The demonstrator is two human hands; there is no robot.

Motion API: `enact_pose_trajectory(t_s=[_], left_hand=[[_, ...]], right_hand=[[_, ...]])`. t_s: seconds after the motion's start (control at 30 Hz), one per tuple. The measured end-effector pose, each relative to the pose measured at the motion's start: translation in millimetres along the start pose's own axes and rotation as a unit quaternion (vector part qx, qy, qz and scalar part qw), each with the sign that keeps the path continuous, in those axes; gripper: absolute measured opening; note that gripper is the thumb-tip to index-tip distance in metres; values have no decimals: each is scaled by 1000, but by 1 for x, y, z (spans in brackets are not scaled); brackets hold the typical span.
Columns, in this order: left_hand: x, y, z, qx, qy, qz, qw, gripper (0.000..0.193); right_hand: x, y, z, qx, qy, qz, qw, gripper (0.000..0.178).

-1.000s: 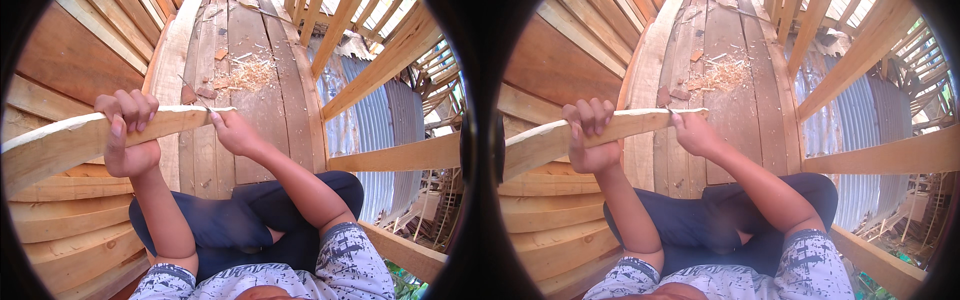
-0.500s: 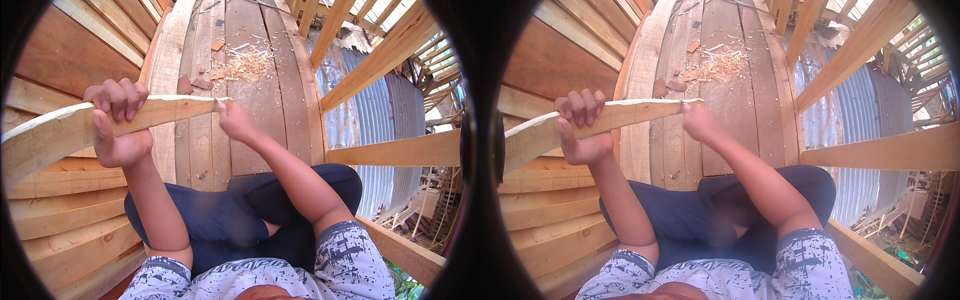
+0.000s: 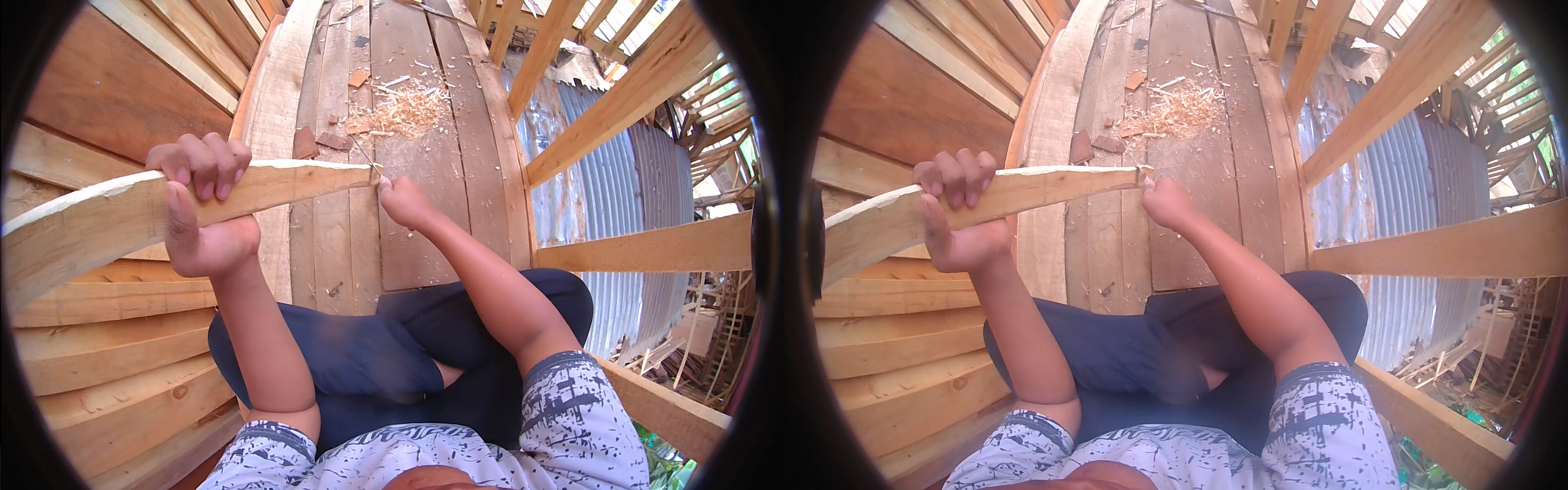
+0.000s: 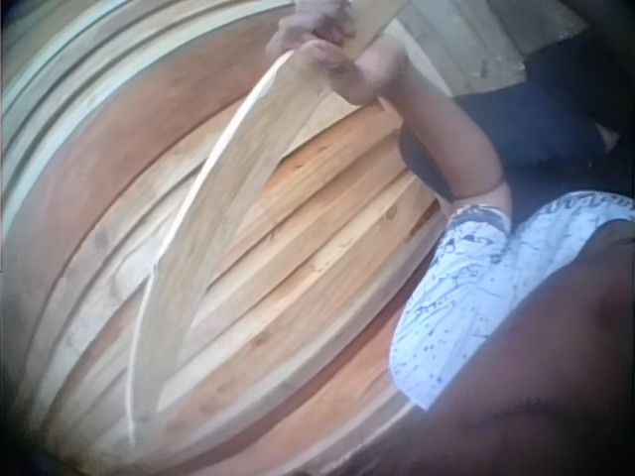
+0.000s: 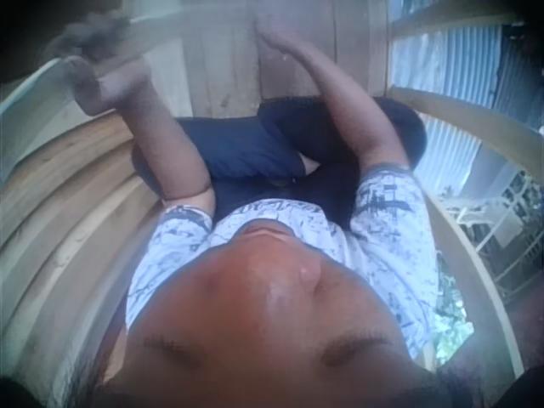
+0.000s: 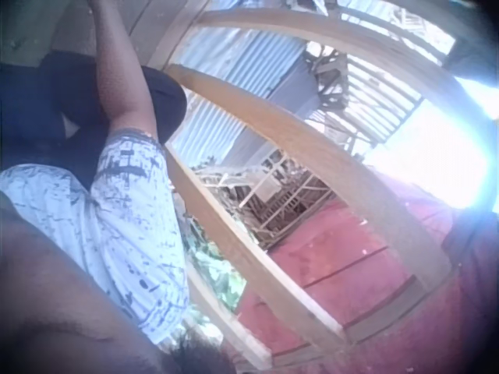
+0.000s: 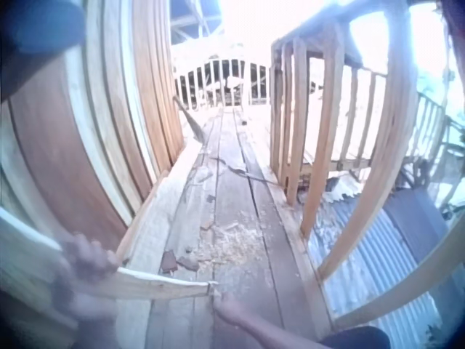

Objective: The person sits cross-legged on a wooden floor and carves a long, curved piece of wood using a small metal tool. They hold the wood with their left hand and use the tool in their right hand to shave off thin layers, creating wood shavings that accumulate on the floor.

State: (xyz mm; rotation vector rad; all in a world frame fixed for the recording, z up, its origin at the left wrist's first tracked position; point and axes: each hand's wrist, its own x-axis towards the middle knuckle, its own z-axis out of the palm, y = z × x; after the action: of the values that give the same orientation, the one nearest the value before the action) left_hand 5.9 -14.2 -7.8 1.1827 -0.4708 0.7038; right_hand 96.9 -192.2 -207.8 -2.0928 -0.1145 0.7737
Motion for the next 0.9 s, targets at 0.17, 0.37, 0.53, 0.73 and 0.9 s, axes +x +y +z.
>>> enact_pose_trajectory(t_s=[0.17, 0.37, 0.53, 0.73, 0.9], left_hand=[[-3, 3, 2, 21, 1, 3, 1000, 27], [0, -2, 2, 10, 22, 11, 1000, 29], [1, 1, -1, 17, 20, 24, 999, 31], [2, -2, 5, -10, 6, -1, 1000, 26], [0, 4, 7, 8, -31, -4, 999, 26]], right_hand=[[-48, -59, 6, -6, 40, -193, 980, 54], [-6, 1, 0, -10, 23, -28, 999, 51], [-44, -57, 0, 31, -13, -167, 985, 51], [16, 24, 4, 12, 42, -43, 998, 46], [-23, -34, -5, 20, 0, -99, 995, 50]])
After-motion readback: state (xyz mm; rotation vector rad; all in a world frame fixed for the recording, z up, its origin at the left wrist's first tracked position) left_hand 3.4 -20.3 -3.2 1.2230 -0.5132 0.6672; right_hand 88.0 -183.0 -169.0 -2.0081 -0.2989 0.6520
